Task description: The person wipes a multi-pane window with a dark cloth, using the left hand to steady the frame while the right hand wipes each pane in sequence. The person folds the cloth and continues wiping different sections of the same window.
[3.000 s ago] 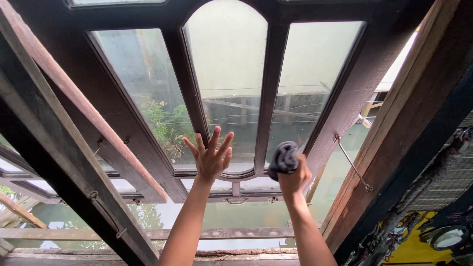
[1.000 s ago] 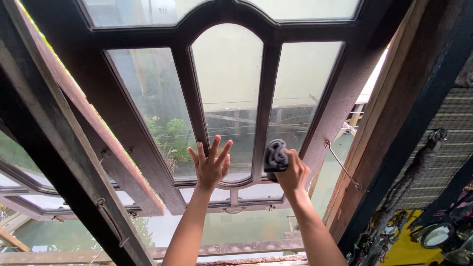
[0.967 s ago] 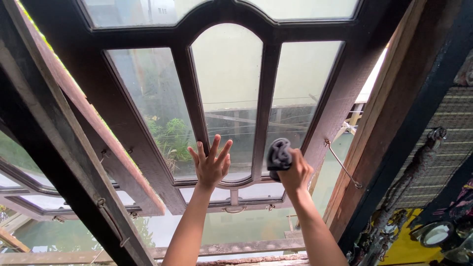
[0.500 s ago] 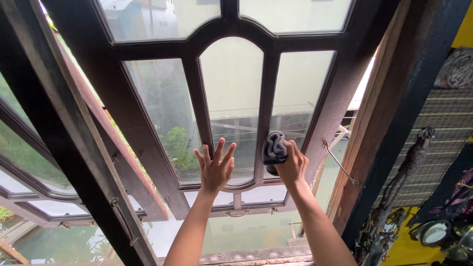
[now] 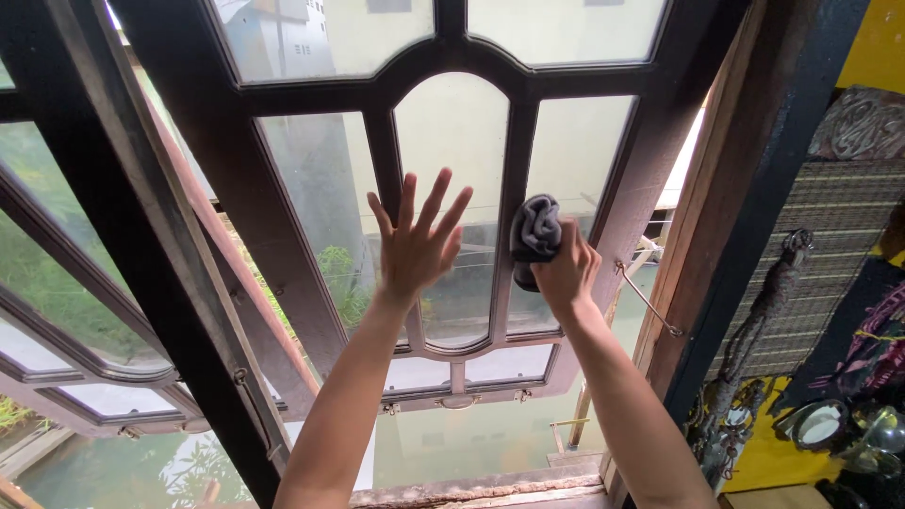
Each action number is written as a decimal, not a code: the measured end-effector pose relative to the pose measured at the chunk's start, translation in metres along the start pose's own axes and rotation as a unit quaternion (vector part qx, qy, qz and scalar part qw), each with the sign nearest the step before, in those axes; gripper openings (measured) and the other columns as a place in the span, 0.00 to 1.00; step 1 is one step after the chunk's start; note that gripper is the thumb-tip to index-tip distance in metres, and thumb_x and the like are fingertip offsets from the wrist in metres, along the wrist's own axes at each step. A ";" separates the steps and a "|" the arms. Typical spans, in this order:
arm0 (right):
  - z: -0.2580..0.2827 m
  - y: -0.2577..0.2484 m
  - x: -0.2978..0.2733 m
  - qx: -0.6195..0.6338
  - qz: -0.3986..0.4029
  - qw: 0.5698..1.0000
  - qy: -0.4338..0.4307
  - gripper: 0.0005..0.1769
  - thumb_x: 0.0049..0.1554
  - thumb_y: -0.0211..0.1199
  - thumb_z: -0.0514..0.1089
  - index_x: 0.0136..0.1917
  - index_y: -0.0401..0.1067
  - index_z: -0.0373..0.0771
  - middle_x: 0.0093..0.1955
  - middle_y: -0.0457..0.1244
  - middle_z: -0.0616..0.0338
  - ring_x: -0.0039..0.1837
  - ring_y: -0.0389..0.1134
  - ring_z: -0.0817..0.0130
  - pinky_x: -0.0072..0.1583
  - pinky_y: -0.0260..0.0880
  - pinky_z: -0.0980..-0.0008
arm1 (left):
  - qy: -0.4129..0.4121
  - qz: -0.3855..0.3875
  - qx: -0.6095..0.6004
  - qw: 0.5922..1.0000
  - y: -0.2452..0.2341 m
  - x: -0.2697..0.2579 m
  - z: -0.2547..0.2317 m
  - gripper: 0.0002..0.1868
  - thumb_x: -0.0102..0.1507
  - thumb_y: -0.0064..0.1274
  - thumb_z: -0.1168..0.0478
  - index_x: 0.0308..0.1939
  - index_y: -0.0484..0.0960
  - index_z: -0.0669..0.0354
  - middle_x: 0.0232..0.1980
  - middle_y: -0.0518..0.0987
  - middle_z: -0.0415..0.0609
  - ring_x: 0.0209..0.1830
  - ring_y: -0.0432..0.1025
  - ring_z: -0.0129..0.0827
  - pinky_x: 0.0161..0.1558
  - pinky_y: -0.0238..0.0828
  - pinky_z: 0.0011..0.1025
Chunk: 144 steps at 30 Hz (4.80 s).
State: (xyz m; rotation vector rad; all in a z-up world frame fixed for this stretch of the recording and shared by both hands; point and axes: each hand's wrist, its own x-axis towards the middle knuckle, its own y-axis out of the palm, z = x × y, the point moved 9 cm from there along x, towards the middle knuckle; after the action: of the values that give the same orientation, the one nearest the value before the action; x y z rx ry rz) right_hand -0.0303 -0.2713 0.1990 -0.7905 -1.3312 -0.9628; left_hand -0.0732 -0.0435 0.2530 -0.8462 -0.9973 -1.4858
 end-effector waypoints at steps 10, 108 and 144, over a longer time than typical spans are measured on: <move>-0.033 -0.024 0.064 -0.091 -0.027 0.994 0.058 0.29 0.37 0.60 0.38 0.54 0.64 0.49 0.38 0.62 0.58 0.35 0.69 0.45 0.42 0.71 0.53 | 0.004 -0.029 0.026 0.999 -0.005 0.000 0.000 0.35 0.65 0.41 0.45 0.79 0.56 0.24 0.83 0.56 0.34 0.84 0.45 0.43 0.75 0.29 0.67; 0.007 -0.061 0.151 -0.041 -0.002 0.996 0.080 0.17 0.42 0.58 0.40 0.46 0.71 0.54 0.37 0.65 0.66 0.40 0.72 0.40 0.41 0.74 0.40 | -0.003 -0.025 0.070 0.997 -0.005 -0.001 -0.007 0.37 0.64 0.44 0.45 0.79 0.56 0.21 0.83 0.56 0.35 0.84 0.45 0.44 0.77 0.28 0.63; -0.007 -0.075 0.165 -0.118 0.039 0.991 0.057 0.22 0.42 0.61 0.36 0.50 0.62 0.47 0.37 0.65 0.57 0.38 0.72 0.40 0.40 0.74 0.40 | -0.006 -0.023 0.065 0.998 -0.006 0.000 -0.006 0.36 0.65 0.42 0.45 0.79 0.56 0.21 0.82 0.56 0.33 0.84 0.44 0.42 0.77 0.29 0.62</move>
State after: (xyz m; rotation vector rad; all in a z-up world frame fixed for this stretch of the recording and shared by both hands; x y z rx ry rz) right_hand -0.0980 -0.3283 0.3574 -0.9463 -1.0926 -1.0986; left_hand -0.0796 -0.0487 0.2502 -0.7447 -1.1159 -1.4400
